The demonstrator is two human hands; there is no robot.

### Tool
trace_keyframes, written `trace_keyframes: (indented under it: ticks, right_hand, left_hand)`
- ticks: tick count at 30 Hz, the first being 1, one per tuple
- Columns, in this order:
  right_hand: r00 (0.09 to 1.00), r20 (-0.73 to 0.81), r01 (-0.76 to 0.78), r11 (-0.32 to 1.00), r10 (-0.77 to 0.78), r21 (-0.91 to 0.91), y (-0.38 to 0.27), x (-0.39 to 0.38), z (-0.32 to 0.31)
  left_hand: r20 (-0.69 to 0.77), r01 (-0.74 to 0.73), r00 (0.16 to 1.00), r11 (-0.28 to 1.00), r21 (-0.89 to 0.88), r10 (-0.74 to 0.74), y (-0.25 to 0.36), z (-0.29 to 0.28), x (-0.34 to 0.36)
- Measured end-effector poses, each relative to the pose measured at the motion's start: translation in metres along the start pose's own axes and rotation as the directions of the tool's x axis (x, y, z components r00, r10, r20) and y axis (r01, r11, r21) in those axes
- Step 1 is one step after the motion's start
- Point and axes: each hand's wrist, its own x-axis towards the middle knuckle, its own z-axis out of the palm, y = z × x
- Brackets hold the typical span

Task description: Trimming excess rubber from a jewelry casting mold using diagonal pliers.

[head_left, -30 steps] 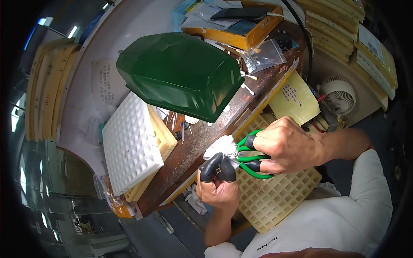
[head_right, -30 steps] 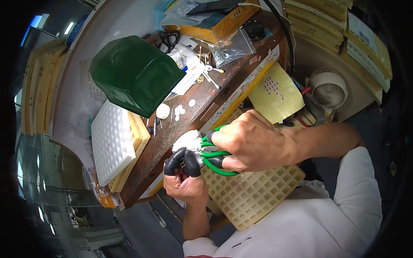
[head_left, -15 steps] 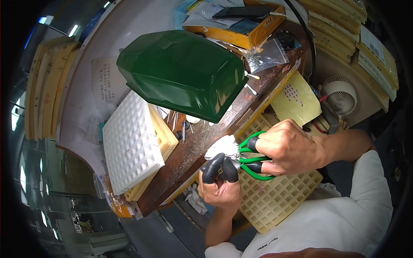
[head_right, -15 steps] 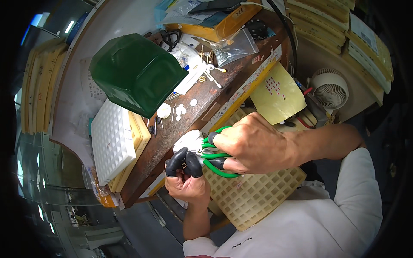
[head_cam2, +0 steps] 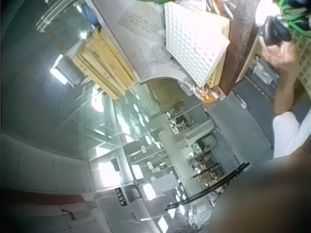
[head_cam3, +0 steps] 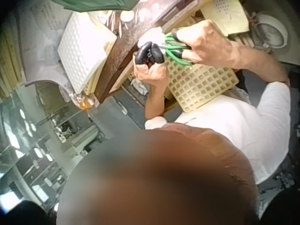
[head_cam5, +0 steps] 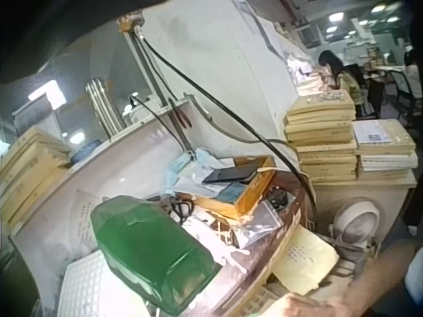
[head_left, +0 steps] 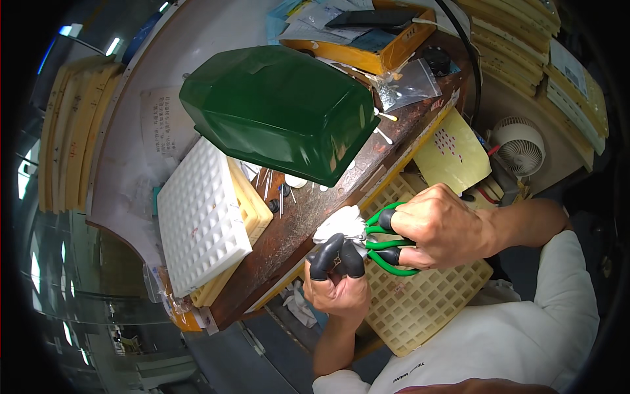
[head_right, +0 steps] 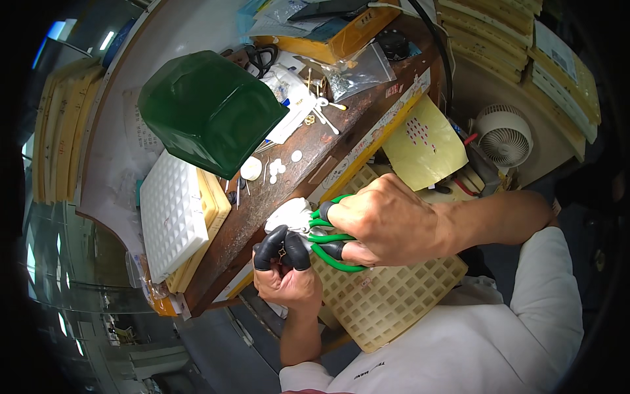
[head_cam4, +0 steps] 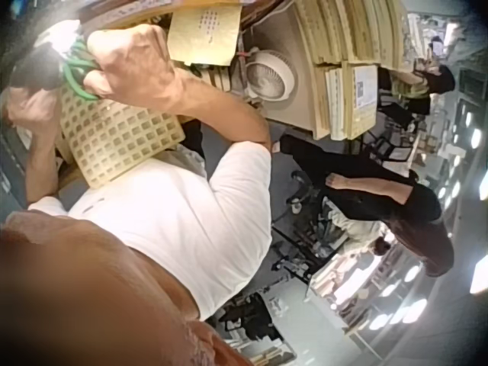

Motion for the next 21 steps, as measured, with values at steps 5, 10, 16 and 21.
trace_keyframes:
  ticks: [5, 10, 16, 21]
  right_hand:
    - [0.998, 0.035, -0.044, 0.999, 0.044, 0.0, -0.0016, -0.0005, -0.0005]
    - [0.998, 0.039, -0.041, 0.999, 0.041, 0.007, -0.0003, -0.0011, 0.0014]
    - [0.999, 0.03, -0.038, 0.999, 0.038, 0.011, -0.0009, -0.0004, 0.0014]
    - [0.999, 0.032, -0.038, 0.999, 0.038, 0.013, -0.0007, -0.001, 0.0017]
  left_hand:
    - [-0.002, 0.007, 1.0, 1.0, -0.005, -0.007, 0.0004, -0.0002, -0.0005]
    - [-0.002, 0.017, 1.0, 1.0, -0.018, -0.017, 0.0004, 0.0006, -0.0006]
    - [0.001, 0.006, 1.0, 1.0, 0.005, -0.006, 0.0027, 0.0008, 0.0009]
    - [0.0, -0.017, 1.0, 1.0, 0.017, 0.017, 0.0029, 0.0014, 0.0014]
